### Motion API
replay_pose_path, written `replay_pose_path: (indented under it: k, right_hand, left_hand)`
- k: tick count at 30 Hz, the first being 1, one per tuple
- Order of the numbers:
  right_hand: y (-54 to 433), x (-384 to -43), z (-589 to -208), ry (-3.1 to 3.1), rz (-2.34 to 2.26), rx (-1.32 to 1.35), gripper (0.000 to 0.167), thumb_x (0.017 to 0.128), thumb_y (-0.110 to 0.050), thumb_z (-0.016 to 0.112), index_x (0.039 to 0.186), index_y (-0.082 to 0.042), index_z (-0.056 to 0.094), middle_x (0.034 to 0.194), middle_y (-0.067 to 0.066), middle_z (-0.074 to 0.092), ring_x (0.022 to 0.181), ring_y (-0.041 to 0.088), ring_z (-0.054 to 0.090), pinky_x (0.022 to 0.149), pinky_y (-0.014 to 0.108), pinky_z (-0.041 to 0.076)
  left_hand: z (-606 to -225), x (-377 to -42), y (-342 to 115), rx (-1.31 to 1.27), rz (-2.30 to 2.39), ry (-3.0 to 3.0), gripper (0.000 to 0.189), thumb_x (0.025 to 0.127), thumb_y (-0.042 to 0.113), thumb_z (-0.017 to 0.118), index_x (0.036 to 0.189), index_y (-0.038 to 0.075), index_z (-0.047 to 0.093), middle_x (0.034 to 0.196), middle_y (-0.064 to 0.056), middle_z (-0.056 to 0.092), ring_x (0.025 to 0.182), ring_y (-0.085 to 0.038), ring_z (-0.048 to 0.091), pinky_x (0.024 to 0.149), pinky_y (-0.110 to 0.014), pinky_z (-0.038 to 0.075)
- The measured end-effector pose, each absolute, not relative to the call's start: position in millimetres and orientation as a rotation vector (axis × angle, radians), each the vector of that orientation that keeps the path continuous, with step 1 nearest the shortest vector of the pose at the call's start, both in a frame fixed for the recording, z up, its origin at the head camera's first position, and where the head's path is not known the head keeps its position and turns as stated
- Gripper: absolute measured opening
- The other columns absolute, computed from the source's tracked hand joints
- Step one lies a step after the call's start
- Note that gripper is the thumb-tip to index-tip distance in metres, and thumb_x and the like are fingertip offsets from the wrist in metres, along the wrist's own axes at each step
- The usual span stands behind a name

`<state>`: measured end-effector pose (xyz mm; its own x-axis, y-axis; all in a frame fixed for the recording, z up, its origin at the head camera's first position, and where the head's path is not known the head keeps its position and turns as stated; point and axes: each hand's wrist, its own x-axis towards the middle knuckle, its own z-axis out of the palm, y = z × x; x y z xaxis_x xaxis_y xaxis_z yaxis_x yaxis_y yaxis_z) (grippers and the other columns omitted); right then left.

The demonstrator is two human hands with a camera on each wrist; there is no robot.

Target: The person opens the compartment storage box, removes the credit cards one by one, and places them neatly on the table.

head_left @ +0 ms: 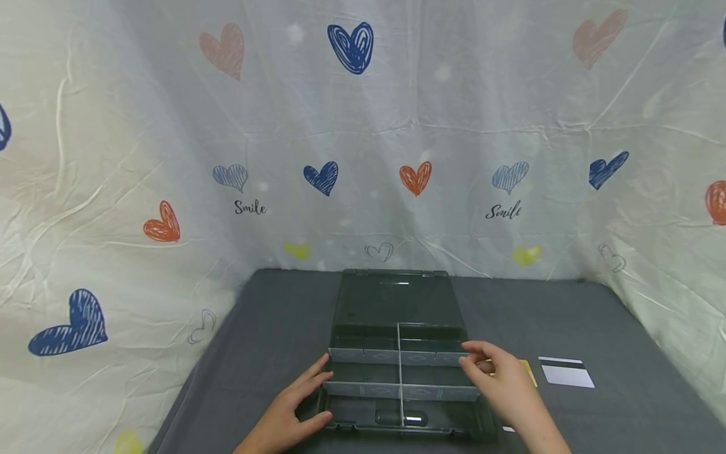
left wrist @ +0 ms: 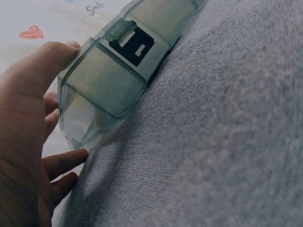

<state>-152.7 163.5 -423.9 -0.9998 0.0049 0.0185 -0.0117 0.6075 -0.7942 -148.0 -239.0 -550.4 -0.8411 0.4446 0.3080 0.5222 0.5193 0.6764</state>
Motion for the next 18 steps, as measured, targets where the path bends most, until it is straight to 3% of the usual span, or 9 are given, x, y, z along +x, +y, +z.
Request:
replay_pose_path:
  k: [18]
  right_hand:
    - [99.1, -158.5, -418.7, -2.811, 1.554, 0.260, 0.029, 0.096, -0.025, 0.075, 0.121, -0.011, 0.073, 0.095, -0.005, 0.066, 0.084, 0.010, 0.067, 0.066, 0.032, 0.053]
  left_hand:
    - [-547.4, -146.7, -238.3, -0.821, -1.218, -2.661, 0.060, 0.098, 0.033, 0.072, 0.153, 0.020, 0.051, 0.167, -0.002, 0.029, 0.148, -0.024, 0.037, 0.104, -0.044, 0.049]
